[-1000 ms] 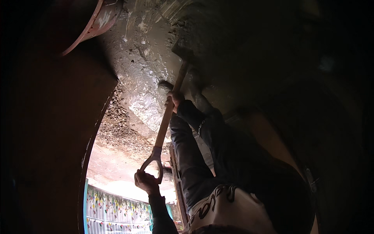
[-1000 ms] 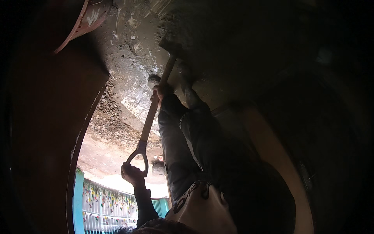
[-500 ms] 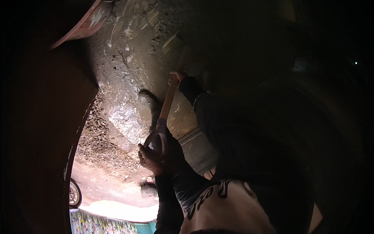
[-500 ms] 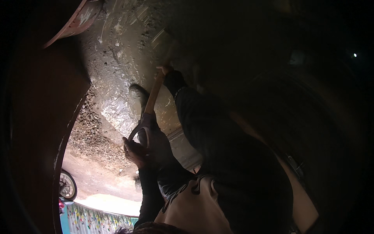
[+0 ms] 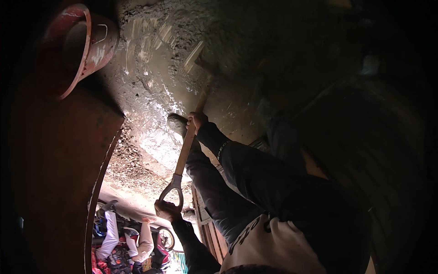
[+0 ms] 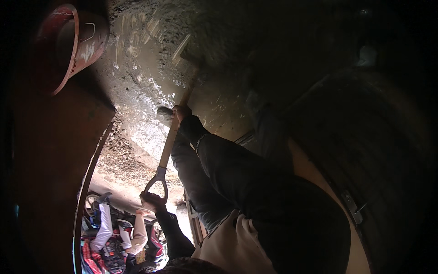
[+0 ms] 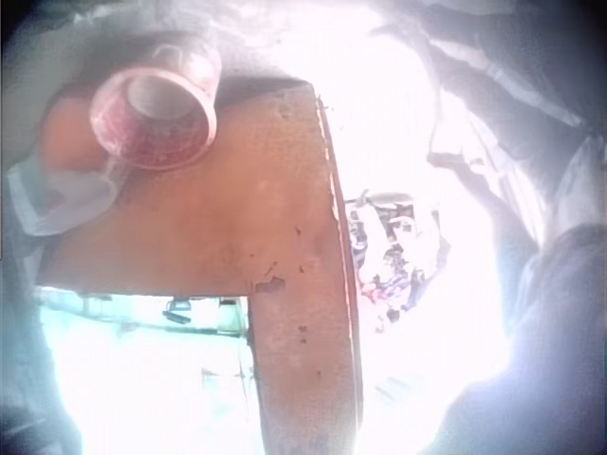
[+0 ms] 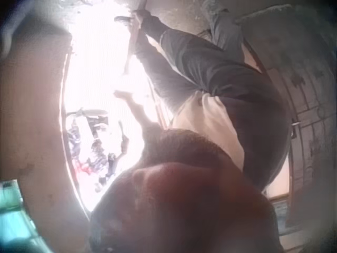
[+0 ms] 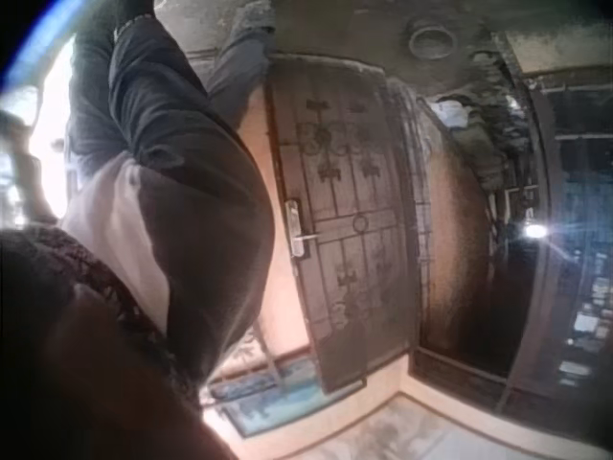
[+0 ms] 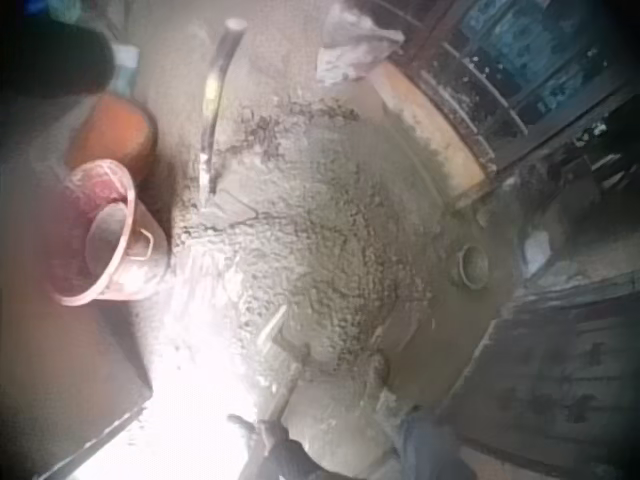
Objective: The person uses a shovel to scoop wet cement from a pile on the floor and throws it onto the ceiling. They repeatedly scoop material and toss it overhead to cover the surface. The person also uses a hoe to mix the cement pile on the floor.
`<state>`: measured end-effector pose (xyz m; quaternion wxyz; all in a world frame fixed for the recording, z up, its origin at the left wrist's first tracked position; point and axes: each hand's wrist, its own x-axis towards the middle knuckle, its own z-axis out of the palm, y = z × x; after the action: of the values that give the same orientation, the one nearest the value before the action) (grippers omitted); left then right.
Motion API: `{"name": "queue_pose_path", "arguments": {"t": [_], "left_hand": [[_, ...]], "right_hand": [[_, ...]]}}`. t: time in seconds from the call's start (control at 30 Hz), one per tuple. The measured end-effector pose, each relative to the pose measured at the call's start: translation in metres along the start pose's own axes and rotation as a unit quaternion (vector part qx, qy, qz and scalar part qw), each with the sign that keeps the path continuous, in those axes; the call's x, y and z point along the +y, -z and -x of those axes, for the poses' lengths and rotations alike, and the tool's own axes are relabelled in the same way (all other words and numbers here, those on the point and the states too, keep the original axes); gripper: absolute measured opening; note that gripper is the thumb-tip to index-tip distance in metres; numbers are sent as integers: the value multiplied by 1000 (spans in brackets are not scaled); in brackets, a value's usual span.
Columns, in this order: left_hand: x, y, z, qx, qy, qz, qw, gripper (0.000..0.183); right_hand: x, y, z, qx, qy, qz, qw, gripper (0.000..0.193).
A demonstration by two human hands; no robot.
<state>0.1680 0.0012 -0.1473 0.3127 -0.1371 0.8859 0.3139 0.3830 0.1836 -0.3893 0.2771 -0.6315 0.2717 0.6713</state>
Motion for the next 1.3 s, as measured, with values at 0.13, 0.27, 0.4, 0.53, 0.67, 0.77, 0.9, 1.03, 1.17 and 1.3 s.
{"name": "queue_pose_path", "arguments": {"t": [0.13,0.27,0.4,0.53,0.67,0.77,0.9,1.03,1.17,1.3], "left_hand": [[7,6,41,-25,-52,-39,998,35],[-15,5,56,-79,-139,-204,966,34],[-15,-31,98,-119,-532,-449,708,16],[-39,-92,142,-170,-542,-433,700,13],[-57,-164,206,-222,-616,-365,662,35],[-85,-206,233,-276,-568,-473,614,40],[-128,-277,287,-450,-509,-442,586,25],[-76,-346,359,-421,199,-155,871,25],[-92,-361,359,-457,287,-64,840,31],[-83,-354,365,-448,334,-55,827,36]], "right_hand": [[-21,29,46,-11,20,-36,999,13],[-70,62,87,19,64,-36,997,14],[-135,110,114,37,95,-57,993,14],[-215,173,122,106,137,-74,982,14],[-303,250,113,83,151,-102,980,13],[-361,291,117,87,205,-91,971,14],[-444,447,71,28,276,-115,954,17],[-453,447,47,46,274,-118,953,22],[-471,442,73,87,251,-119,957,28],[-476,440,100,111,247,-109,957,34]]}}
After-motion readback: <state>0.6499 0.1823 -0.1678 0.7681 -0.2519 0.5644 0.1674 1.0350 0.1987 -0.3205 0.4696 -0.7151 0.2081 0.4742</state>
